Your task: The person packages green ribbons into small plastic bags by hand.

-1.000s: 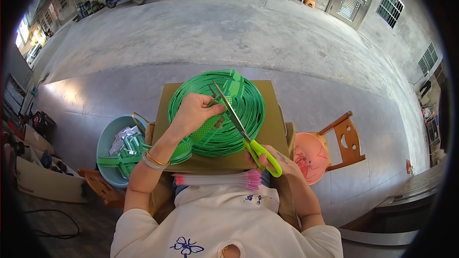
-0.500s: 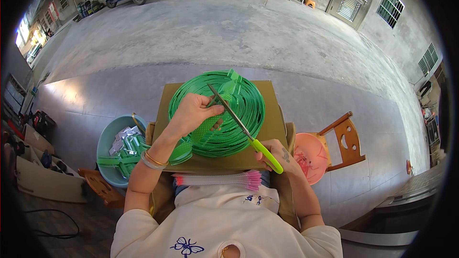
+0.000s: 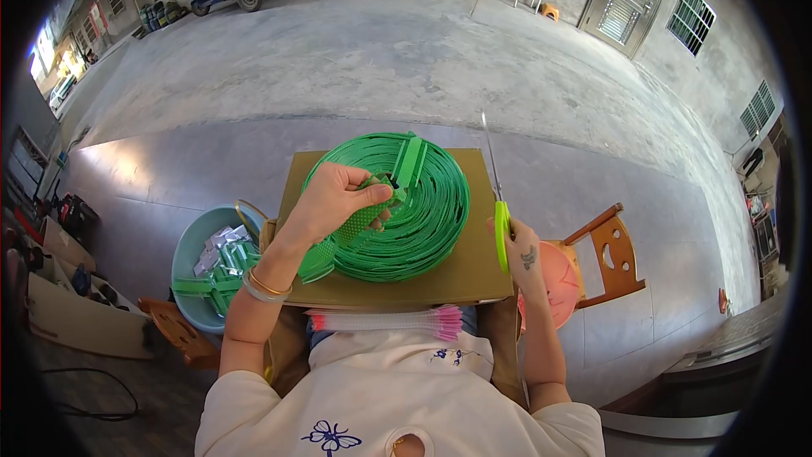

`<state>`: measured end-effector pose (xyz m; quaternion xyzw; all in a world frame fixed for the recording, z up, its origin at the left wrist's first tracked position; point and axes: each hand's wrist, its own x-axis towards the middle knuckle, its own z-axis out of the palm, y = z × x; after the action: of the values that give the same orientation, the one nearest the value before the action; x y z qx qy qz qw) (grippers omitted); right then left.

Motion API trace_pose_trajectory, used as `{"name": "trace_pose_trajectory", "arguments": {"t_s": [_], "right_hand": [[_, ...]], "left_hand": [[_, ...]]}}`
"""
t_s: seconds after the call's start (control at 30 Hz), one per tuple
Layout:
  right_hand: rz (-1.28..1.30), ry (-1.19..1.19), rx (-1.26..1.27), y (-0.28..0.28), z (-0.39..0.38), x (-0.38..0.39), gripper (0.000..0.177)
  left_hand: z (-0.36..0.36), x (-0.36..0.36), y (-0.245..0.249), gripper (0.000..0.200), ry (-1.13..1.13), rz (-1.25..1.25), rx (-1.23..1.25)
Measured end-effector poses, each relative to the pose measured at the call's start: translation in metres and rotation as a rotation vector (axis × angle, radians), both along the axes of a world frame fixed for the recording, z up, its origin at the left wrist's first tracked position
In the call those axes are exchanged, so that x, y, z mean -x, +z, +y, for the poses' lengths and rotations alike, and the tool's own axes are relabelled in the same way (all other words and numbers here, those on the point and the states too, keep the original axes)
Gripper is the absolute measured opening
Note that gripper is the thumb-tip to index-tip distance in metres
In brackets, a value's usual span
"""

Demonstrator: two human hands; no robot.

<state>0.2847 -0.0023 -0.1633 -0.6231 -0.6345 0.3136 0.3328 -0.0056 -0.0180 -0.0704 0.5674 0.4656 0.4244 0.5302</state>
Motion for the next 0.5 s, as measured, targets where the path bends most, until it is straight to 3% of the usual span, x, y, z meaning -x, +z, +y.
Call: {"name": "trace_pose_trajectory", "arguments": {"t_s": [0.03, 0.13, 0.3, 0.37, 0.43, 0.5], "right_hand": [[-0.198, -0.02, -0.193, -0.015, 0.004, -0.007, 0.034], [-0.241, -0.022, -0.29, -0.044, -0.001, -0.014, 0.029], [-0.404, 0.031, -0.257, -0.058, -0.013, -0.014, 0.032], [-0.418, 0.1, -0.212, -0.048, -0.015, -0.014, 0.033], [-0.429, 0.178, -0.114, -0.005, -0.015, -0.007, 0.034], [-0.167, 0.276, -0.175, 0.032, -0.01, 0.012, 0.037]], "left_hand": [[-0.002, 0.001, 0.003, 0.016, -0.001, -0.009, -0.013], [-0.007, 0.006, 0.012, 0.016, 0.011, -0.028, -0.065], [-0.025, 0.032, 0.05, 0.017, 0.105, -0.099, -0.19], [-0.037, 0.051, 0.068, 0.018, 0.093, -0.234, -0.271], [-0.049, 0.062, 0.085, 0.017, 0.109, -0.214, -0.377], [-0.057, 0.06, 0.098, 0.015, 0.147, -0.148, -0.498]]}}
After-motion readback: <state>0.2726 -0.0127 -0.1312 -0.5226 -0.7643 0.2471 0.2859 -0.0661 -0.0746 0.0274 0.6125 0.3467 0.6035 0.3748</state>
